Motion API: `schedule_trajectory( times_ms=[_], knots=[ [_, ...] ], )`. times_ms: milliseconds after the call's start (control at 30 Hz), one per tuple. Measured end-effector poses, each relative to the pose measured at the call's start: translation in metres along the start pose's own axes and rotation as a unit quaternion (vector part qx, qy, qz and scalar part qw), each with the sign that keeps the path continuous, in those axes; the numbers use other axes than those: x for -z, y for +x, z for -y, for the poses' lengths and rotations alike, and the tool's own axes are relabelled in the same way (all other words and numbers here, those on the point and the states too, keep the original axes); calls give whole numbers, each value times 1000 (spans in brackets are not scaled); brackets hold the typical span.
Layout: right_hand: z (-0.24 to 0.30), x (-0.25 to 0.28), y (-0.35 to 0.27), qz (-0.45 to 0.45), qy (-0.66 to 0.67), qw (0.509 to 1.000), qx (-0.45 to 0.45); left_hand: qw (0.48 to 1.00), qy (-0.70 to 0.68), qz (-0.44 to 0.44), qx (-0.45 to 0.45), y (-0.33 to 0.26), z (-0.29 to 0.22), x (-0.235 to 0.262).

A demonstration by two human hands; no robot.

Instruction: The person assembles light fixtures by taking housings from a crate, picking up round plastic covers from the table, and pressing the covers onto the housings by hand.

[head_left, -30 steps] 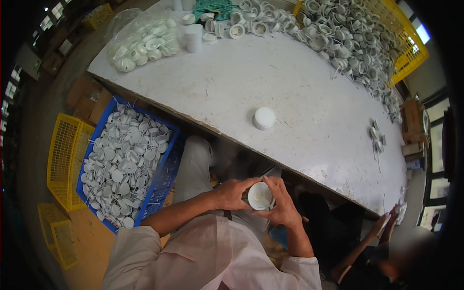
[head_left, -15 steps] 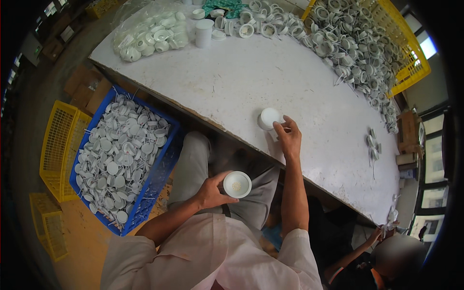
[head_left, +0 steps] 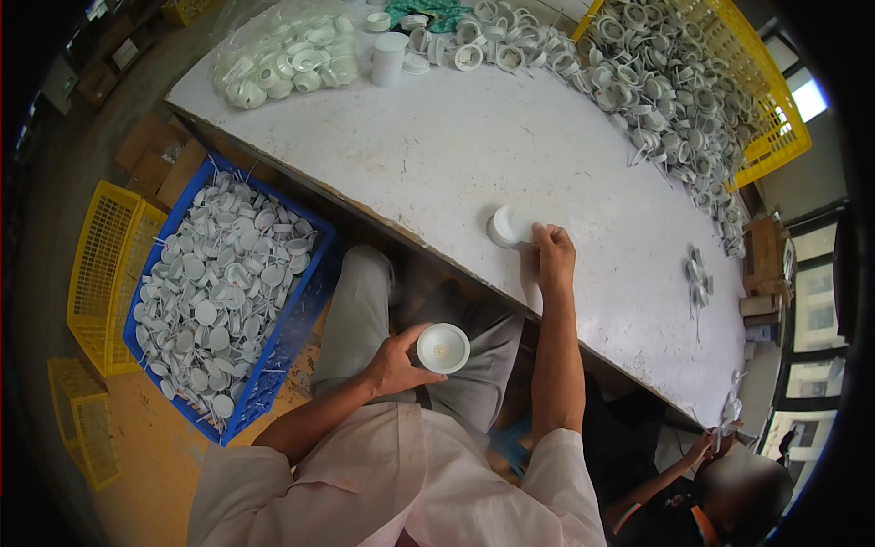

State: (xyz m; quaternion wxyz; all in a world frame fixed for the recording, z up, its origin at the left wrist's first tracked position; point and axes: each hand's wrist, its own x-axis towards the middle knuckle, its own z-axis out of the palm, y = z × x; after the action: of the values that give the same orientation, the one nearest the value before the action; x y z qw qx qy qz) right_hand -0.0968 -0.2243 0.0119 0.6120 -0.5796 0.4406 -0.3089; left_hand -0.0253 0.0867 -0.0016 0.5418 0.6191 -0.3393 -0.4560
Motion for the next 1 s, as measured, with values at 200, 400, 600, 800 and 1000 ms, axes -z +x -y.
schedule_trajectory(
  times_ms=[200,400,600,800,1000],
  knots=[
    [-4,15,-30,24,183,981,-65,996,67,-36,-35,2,-3,2],
    [-6,11,-73,65,238,967,-69,999,-4,-38,-39,22,4,-3],
    [-14,11,-103,76,242,965,-74,994,-82,-41,-56,42,-3,-5],
    [-28,7,-128,91,214,969,-88,997,-43,-54,-32,52,-11,-8],
    [-36,-8,-142,99,142,980,-99,999,6,-29,-36,53,-10,-10]
  ],
)
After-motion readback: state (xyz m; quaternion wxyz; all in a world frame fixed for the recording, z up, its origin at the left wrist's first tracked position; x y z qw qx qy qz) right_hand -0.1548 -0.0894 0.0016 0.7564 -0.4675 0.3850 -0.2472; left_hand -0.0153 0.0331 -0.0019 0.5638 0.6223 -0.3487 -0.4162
